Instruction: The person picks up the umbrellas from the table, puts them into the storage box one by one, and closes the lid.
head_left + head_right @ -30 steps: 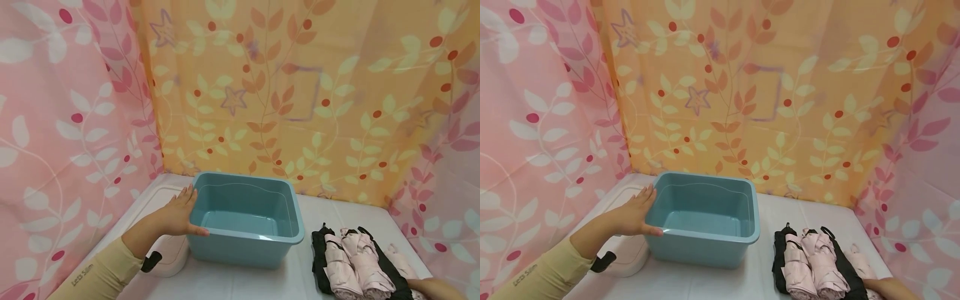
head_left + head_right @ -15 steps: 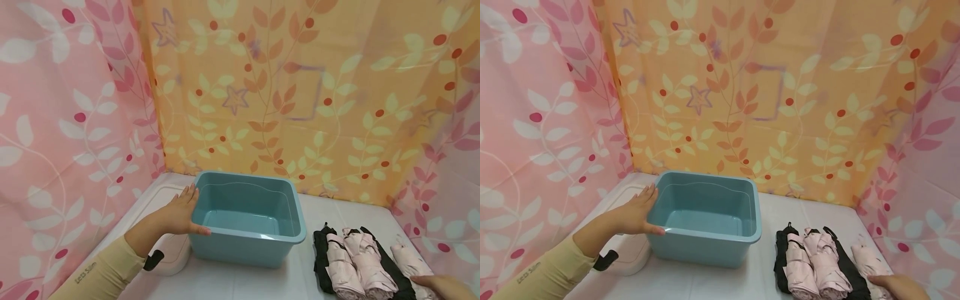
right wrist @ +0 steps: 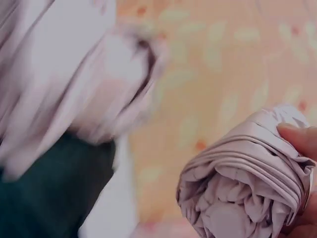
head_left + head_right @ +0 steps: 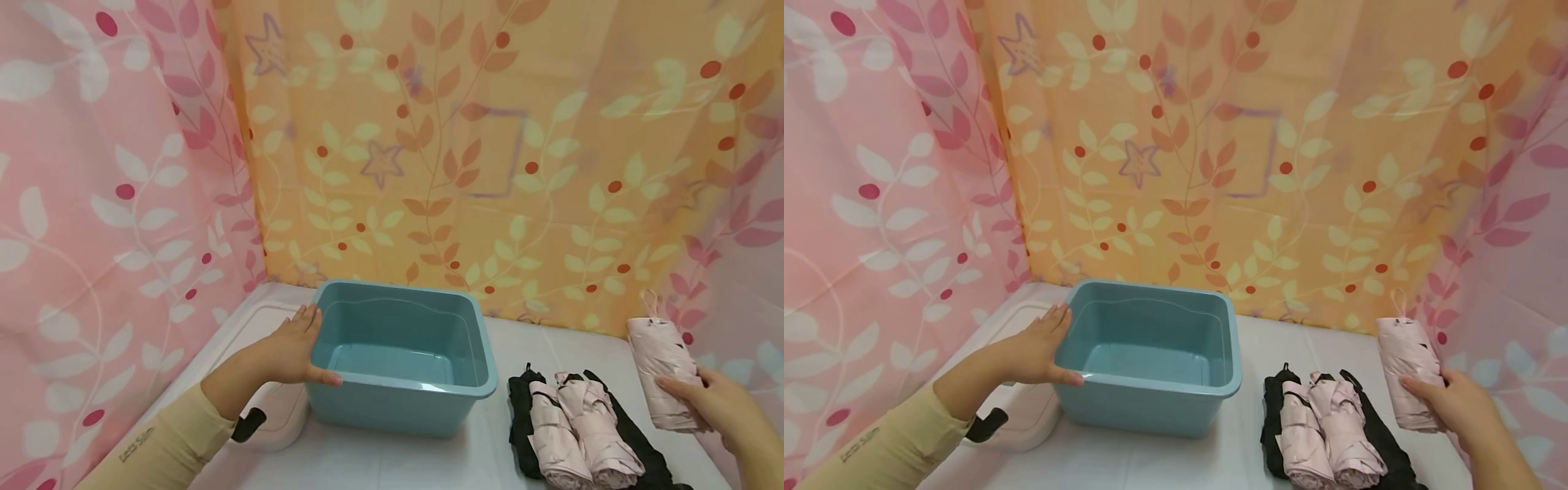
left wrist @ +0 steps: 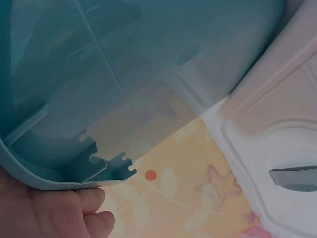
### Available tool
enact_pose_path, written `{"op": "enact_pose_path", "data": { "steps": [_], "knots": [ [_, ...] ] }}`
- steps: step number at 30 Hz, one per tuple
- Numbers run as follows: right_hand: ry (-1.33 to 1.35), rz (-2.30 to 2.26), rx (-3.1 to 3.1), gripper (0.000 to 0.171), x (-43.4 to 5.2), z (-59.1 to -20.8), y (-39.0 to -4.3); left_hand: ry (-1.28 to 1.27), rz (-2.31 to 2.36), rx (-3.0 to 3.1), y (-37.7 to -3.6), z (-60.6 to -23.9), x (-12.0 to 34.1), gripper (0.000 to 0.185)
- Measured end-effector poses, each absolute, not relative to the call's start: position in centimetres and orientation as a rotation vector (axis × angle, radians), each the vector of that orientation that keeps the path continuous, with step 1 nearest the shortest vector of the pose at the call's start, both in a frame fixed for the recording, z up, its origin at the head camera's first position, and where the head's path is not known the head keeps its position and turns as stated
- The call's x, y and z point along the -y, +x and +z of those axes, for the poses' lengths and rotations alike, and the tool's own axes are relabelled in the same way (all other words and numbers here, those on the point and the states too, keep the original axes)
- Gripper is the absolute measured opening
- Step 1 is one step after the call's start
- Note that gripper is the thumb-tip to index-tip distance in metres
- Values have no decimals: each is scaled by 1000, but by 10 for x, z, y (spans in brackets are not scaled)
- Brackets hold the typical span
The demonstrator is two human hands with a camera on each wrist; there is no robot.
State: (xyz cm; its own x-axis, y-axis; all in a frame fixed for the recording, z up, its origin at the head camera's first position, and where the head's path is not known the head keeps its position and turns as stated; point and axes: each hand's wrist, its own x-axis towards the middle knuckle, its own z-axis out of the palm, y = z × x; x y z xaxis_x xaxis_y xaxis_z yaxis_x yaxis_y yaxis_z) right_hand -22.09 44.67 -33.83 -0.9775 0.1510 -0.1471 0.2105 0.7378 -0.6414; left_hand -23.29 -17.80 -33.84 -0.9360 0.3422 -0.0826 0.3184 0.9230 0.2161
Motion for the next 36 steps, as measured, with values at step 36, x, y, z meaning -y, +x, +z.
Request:
{"op": "enact_pose_path", "data": {
  "steps": [36],
  "knots": [
    [-357, -1181, -2818, 51, -200, -261, -293, 493, 291, -2943, -221, -334, 176, 131]
  ]
}}
